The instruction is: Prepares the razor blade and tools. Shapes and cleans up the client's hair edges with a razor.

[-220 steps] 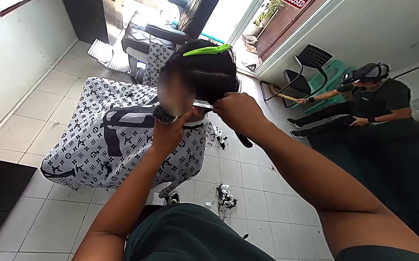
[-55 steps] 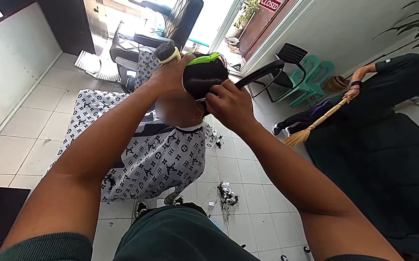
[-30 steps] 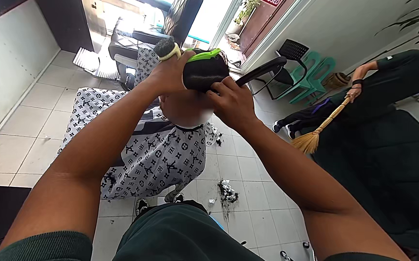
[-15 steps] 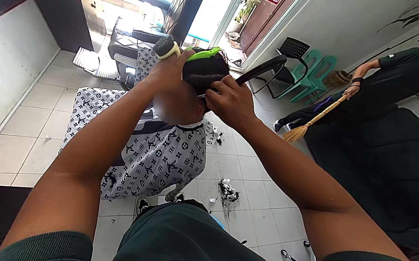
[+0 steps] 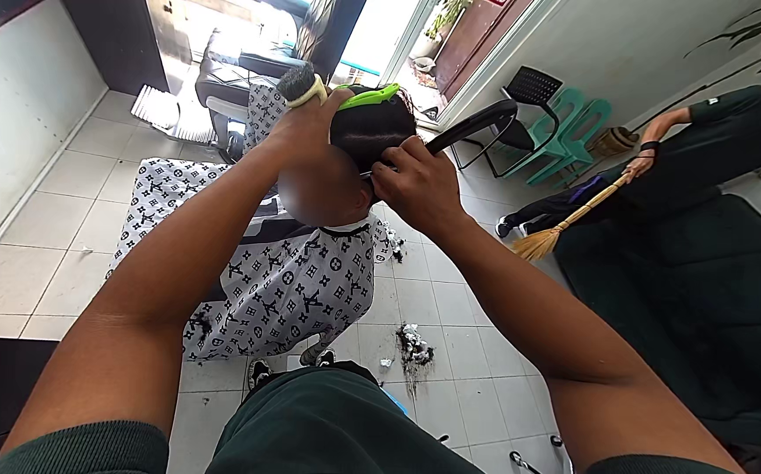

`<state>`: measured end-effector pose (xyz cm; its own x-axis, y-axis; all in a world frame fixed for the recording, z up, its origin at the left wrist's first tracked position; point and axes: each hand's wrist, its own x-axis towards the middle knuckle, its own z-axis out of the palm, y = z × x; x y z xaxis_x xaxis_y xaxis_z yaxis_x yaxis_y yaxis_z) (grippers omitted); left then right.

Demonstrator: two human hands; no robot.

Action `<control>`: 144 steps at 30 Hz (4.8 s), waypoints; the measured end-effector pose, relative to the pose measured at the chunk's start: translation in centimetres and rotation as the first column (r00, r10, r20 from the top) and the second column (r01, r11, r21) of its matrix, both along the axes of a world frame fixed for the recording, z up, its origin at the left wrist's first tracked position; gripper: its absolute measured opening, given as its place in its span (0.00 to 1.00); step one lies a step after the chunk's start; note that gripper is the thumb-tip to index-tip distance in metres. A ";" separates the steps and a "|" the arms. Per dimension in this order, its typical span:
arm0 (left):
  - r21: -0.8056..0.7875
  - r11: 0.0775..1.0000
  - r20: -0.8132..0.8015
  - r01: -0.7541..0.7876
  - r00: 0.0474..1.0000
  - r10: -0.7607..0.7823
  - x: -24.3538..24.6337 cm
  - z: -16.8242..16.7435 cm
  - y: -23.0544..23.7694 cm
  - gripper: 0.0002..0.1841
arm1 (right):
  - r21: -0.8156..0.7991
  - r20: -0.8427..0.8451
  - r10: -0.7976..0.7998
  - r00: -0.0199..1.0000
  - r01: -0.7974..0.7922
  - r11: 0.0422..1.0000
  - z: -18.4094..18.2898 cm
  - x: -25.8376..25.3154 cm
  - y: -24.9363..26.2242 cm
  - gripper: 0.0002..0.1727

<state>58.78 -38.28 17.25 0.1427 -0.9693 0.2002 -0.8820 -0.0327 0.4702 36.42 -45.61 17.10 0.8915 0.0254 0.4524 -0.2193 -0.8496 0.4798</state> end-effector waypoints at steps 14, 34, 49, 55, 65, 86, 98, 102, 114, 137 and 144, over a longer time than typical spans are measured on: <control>0.014 1.000 -0.001 -0.007 1.000 0.007 -0.1 0.2 0.1 0.61 | 0.053 0.087 -0.025 0.996 0.020 0.998 -0.1 -1.1 -0.4 0.08; -0.022 0.999 -0.020 0.025 0.999 -0.025 0.4 -0.4 -0.2 0.62 | 0.249 0.295 -0.024 0.955 -0.052 0.967 -0.3 -2.1 -0.4 0.08; -0.587 0.798 -0.570 -0.137 0.770 -0.287 -11.2 -7.9 6.2 0.11 | 0.734 0.598 -0.447 0.665 -0.678 -0.026 -5.6 -10.6 1.2 0.09; -0.625 0.772 0.012 -0.112 0.988 0.153 -9.3 -8.4 4.8 0.22 | 0.723 0.575 -0.490 0.656 -0.687 -0.073 -5.9 -13.6 -1.8 0.13; -0.454 0.888 0.171 -0.070 0.972 0.163 -9.2 -11.5 6.8 0.31 | 0.949 0.279 -0.095 0.956 -0.259 0.180 -3.0 -8.6 -1.5 0.12; -0.415 0.877 0.180 -0.243 0.923 0.341 -12.7 -14.8 6.5 0.44 | 0.453 -0.326 -0.203 0.924 0.341 0.824 0.1 -2.8 0.2 0.11; -0.395 0.884 0.171 -0.249 0.926 0.337 -12.7 -14.7 6.5 0.45 | 0.419 -0.337 -0.233 0.912 0.366 0.831 0.0 -2.7 0.1 0.11; -0.382 0.888 0.189 -0.255 0.919 0.346 -12.7 -14.6 6.5 0.47 | 0.429 -0.313 -0.229 0.922 0.353 0.832 0.3 -2.8 -0.1 0.11; -0.395 0.884 0.179 -0.249 0.923 0.340 -12.7 -14.9 6.6 0.46 | 0.426 -0.328 -0.226 0.917 0.357 0.831 0.2 -2.5 0.2 0.11; -0.387 0.884 0.157 -0.262 0.926 0.343 -12.8 -14.7 6.5 0.45 | 0.431 -0.310 -0.226 0.924 0.348 0.832 0.2 -2.8 -0.1 0.11; -0.392 0.880 0.156 -0.269 0.923 0.352 -12.9 -14.7 6.6 0.45 | 0.432 -0.320 -0.227 0.920 0.354 0.829 0.1 -3.0 -0.1 0.11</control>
